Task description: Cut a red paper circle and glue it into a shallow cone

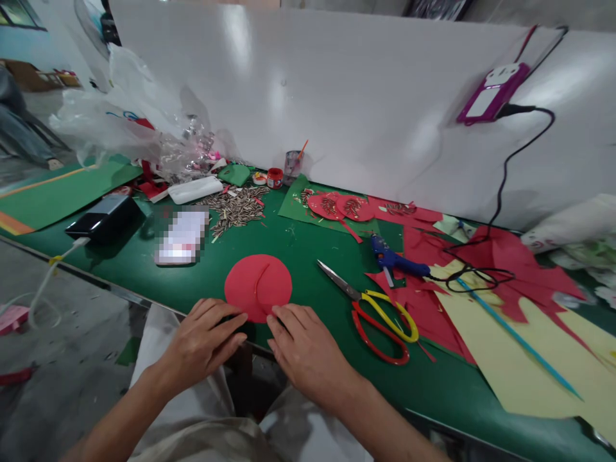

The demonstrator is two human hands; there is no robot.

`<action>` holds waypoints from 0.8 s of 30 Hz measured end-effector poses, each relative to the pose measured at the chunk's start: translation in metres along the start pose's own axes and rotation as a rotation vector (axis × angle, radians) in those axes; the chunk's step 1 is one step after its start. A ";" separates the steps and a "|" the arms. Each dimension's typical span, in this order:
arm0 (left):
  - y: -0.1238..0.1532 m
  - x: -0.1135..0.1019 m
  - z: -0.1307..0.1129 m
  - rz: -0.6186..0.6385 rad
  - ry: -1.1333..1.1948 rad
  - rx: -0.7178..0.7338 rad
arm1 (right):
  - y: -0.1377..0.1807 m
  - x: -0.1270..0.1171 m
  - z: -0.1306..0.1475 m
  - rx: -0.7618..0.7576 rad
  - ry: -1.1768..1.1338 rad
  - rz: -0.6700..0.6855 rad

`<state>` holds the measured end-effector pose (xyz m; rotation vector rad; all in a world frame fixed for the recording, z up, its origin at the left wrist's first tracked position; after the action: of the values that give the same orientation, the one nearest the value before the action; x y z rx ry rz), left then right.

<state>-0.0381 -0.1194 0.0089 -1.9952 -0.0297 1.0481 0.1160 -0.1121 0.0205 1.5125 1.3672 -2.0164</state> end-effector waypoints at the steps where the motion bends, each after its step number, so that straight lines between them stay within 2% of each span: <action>1: 0.001 0.000 0.001 -0.005 -0.003 0.000 | 0.000 0.000 0.000 0.003 -0.003 -0.007; 10: 0.004 0.004 -0.008 -0.086 0.030 0.031 | 0.002 -0.001 -0.009 0.096 0.018 -0.074; 16: 0.004 0.008 -0.006 -0.122 -0.003 -0.010 | 0.004 0.009 -0.012 0.130 0.043 -0.011; 24: 0.005 0.009 -0.003 -0.119 -0.007 0.022 | 0.006 0.014 -0.012 0.134 0.049 0.038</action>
<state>-0.0318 -0.1210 0.0007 -1.9448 -0.1379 0.9756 0.1210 -0.1016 0.0053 1.6411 1.2337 -2.0981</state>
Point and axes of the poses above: each hand's wrist, its own y-axis away from the middle knuckle, its own x-axis out of the palm, z = x × y, the point moved 5 cm from there along -y, towards the middle knuckle, and after that the axes turned 11 degrees about -z, right-handed, at the moved point
